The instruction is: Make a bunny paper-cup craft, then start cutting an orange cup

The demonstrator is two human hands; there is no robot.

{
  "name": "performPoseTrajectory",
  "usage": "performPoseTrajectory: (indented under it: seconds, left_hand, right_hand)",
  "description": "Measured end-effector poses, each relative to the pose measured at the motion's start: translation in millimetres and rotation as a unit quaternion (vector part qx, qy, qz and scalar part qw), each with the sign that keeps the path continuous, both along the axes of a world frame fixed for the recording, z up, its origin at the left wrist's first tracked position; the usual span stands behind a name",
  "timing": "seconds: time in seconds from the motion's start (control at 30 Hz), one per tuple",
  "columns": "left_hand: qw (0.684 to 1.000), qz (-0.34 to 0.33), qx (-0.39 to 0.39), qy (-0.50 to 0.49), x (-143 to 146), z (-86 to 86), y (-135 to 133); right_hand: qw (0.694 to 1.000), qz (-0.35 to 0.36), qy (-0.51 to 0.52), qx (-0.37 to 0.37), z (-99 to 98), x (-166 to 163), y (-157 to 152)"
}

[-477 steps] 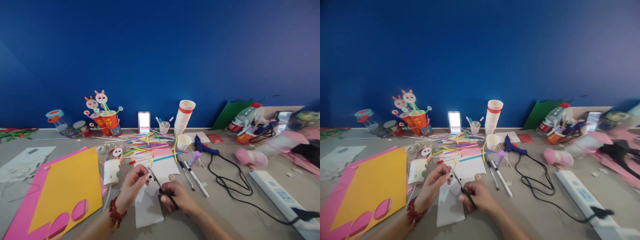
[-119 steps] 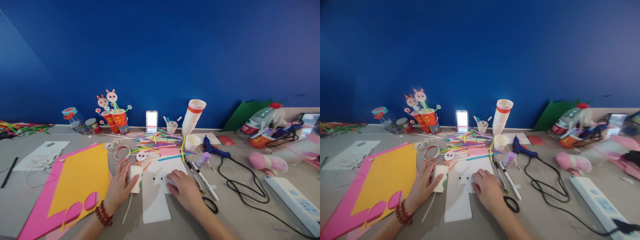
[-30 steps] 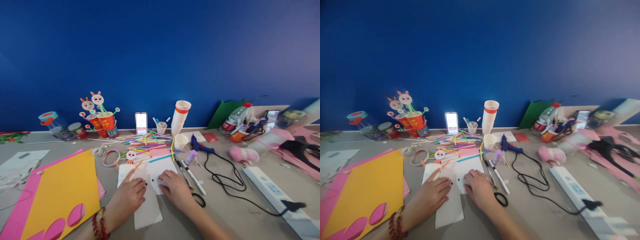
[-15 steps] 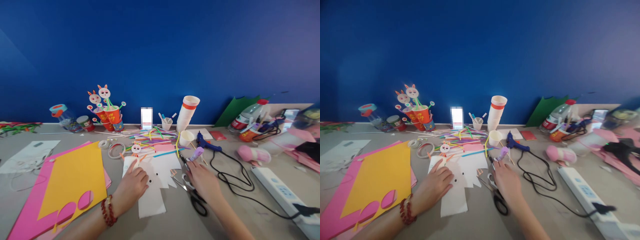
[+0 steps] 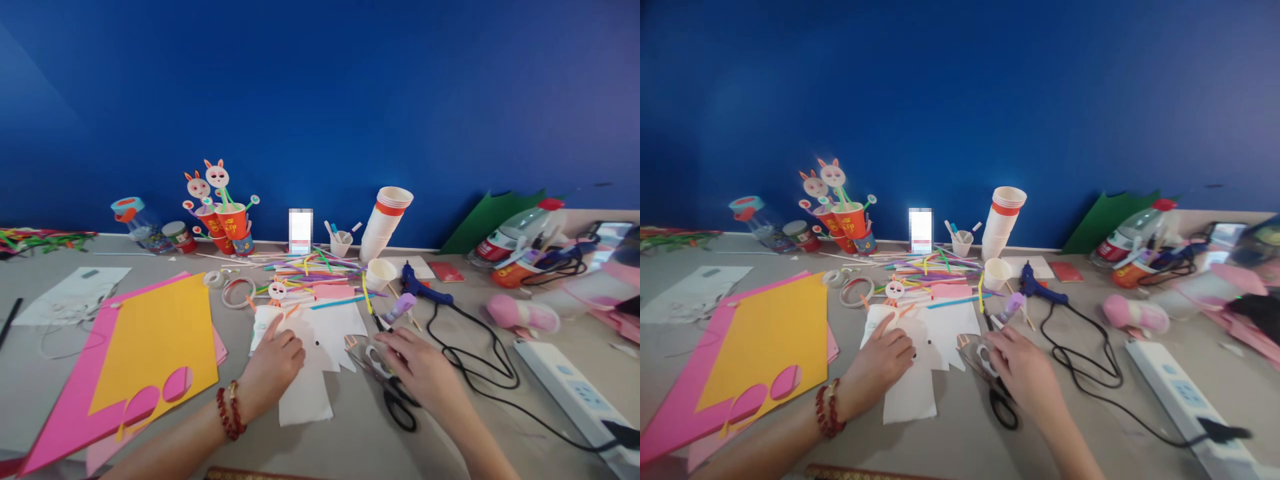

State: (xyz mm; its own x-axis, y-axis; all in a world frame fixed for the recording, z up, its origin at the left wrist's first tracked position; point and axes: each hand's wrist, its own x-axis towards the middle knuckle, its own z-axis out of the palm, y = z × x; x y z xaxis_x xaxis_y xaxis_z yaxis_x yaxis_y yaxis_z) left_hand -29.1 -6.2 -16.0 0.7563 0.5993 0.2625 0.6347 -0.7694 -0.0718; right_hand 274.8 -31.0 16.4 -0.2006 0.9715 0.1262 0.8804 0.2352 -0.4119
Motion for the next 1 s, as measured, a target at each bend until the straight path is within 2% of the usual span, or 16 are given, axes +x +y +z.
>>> performPoseTrajectory:
  seconds: [0.07,0.13,0.23,0.3,0.33,0.37,0.5,0.57,0.73,0.83,1.0]
  left_hand:
    - [1.000,0.007,-0.014,-0.009,0,3.3,0]
    - [0.999,0.016,-0.031,-0.026,-1,8.6,-1]
    - [0.997,0.031,-0.042,-0.062,-3,18.7,-1]
    - [0.995,0.037,-0.044,-0.085,-6,25.2,0]
    - [0.994,0.039,-0.048,-0.093,-7,28.0,0]
    - [0.993,0.040,-0.052,-0.099,-9,30.4,0]
    - [0.994,0.037,-0.068,-0.073,-9,33.1,0]
    - [0.996,0.033,-0.073,-0.041,-7,30.8,0]
    - [0.996,0.029,-0.083,-0.004,-2,28.8,-1]
    - [0.993,0.025,-0.097,-0.059,-2,35.8,-5]
    - [0.978,-0.007,-0.159,-0.131,9,43.7,-17]
  right_hand:
    - [0.994,0.003,0.101,-0.036,3.1,-1,-3]
    - [0.972,-0.026,0.215,-0.090,4.5,0,-3]
    - [0.897,-0.107,0.403,-0.147,6.1,3,0]
    - [0.848,-0.136,0.491,-0.143,8.4,5,0]
    - [0.838,-0.137,0.510,-0.134,9.8,6,-2]
    - [0.838,-0.136,0.515,-0.123,11.0,6,-4]
    - [0.866,-0.143,0.476,-0.052,13.0,-5,-19]
    - [0.872,-0.133,0.469,-0.049,13.2,-14,-24]
    - [0.868,-0.051,0.469,-0.158,14.7,-40,-23]
    - [0.861,0.004,0.470,-0.197,14.5,-53,-16]
    - [0.831,0.008,0.511,-0.221,8.4,-76,-11]
